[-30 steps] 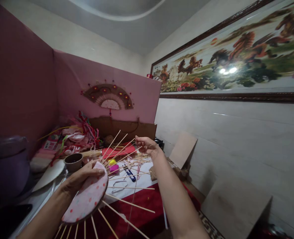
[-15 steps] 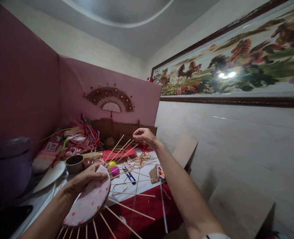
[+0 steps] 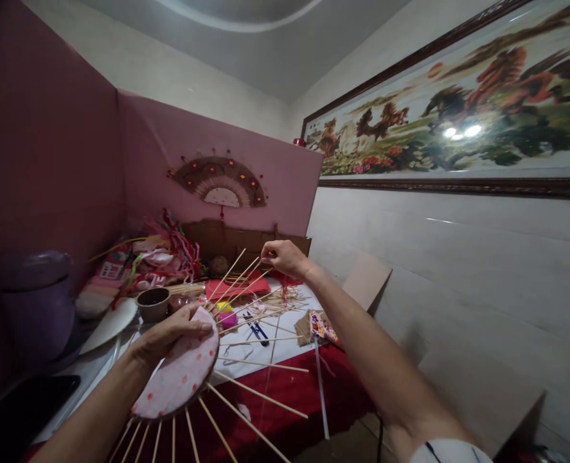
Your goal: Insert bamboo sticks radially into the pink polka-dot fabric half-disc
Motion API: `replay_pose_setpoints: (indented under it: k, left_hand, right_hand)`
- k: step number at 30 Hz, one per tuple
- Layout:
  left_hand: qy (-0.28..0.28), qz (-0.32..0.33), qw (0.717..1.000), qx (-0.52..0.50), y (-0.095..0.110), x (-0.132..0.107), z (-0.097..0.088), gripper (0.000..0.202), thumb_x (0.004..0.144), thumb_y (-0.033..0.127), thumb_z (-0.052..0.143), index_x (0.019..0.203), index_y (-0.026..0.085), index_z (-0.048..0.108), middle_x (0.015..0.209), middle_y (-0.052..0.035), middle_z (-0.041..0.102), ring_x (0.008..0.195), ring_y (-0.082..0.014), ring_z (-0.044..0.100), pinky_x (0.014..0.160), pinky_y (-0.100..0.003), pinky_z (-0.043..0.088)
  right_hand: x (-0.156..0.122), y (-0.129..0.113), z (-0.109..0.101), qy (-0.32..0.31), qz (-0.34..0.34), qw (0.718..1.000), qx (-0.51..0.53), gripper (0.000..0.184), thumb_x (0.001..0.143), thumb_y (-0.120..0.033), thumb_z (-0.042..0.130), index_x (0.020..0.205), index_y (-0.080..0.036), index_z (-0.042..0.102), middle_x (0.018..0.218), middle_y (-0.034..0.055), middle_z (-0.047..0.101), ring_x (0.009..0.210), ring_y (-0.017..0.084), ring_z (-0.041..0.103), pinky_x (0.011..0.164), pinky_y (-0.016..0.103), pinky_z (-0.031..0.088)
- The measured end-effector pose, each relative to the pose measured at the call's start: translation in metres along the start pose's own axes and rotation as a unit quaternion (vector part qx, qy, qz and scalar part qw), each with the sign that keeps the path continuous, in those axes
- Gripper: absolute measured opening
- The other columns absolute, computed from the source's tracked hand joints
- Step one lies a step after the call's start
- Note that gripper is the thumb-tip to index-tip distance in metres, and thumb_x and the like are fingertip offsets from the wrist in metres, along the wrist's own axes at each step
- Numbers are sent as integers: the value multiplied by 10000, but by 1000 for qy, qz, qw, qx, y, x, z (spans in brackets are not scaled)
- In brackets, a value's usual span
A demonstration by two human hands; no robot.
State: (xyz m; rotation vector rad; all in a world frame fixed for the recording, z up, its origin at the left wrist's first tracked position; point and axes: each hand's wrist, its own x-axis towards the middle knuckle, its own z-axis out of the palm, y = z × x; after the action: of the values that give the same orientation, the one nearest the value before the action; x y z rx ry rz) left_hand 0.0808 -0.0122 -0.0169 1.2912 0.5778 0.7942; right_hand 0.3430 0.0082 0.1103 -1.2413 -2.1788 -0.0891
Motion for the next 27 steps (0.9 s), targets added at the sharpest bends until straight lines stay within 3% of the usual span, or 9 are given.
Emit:
replay_pose_setpoints:
  k: [6,14,17,23,27]
  left_hand:
    - [-46,18,998,-32,-1,-1,0,211,597,193,710,740,128,570,615,-7,574,506,-85,500,474,-182,377]
    - [-31,-4,999,-36,-4,-1,7,317,552,172,739,830,130,593,648,-3,591,513,-88,523,480,-183,413]
    - [-53,-9,997,-48,-4,-1,12,310,552,171,738,826,122,603,671,-13,598,528,-89,530,498,-187,425]
    - [-91,7,992,-90,-5,-1,13,312,549,166,738,820,130,589,695,-30,606,577,-117,562,524,-205,436]
    - [-105,25,989,-102,-7,2,8,288,562,191,737,795,124,581,673,-31,599,563,-117,559,513,-204,425]
  right_hand:
    - [-2,7,2,40,66,994,-80,182,653,-352,669,625,-175,631,538,-31,544,502,81,422,491,213,256]
    - [3,17,2,63,34,996,51,150,676,-287,613,649,-140,613,543,-38,510,511,72,392,512,199,302]
    - [6,24,8,40,64,993,88,169,656,-302,619,652,-133,609,560,-31,523,523,75,410,507,196,310]
    - [-5,45,48,-31,125,985,112,242,686,-350,574,655,-112,602,541,-17,542,486,78,442,471,191,335]
    - [-16,39,87,-54,144,986,68,192,686,-296,589,618,-118,614,539,-9,556,496,81,458,466,186,311]
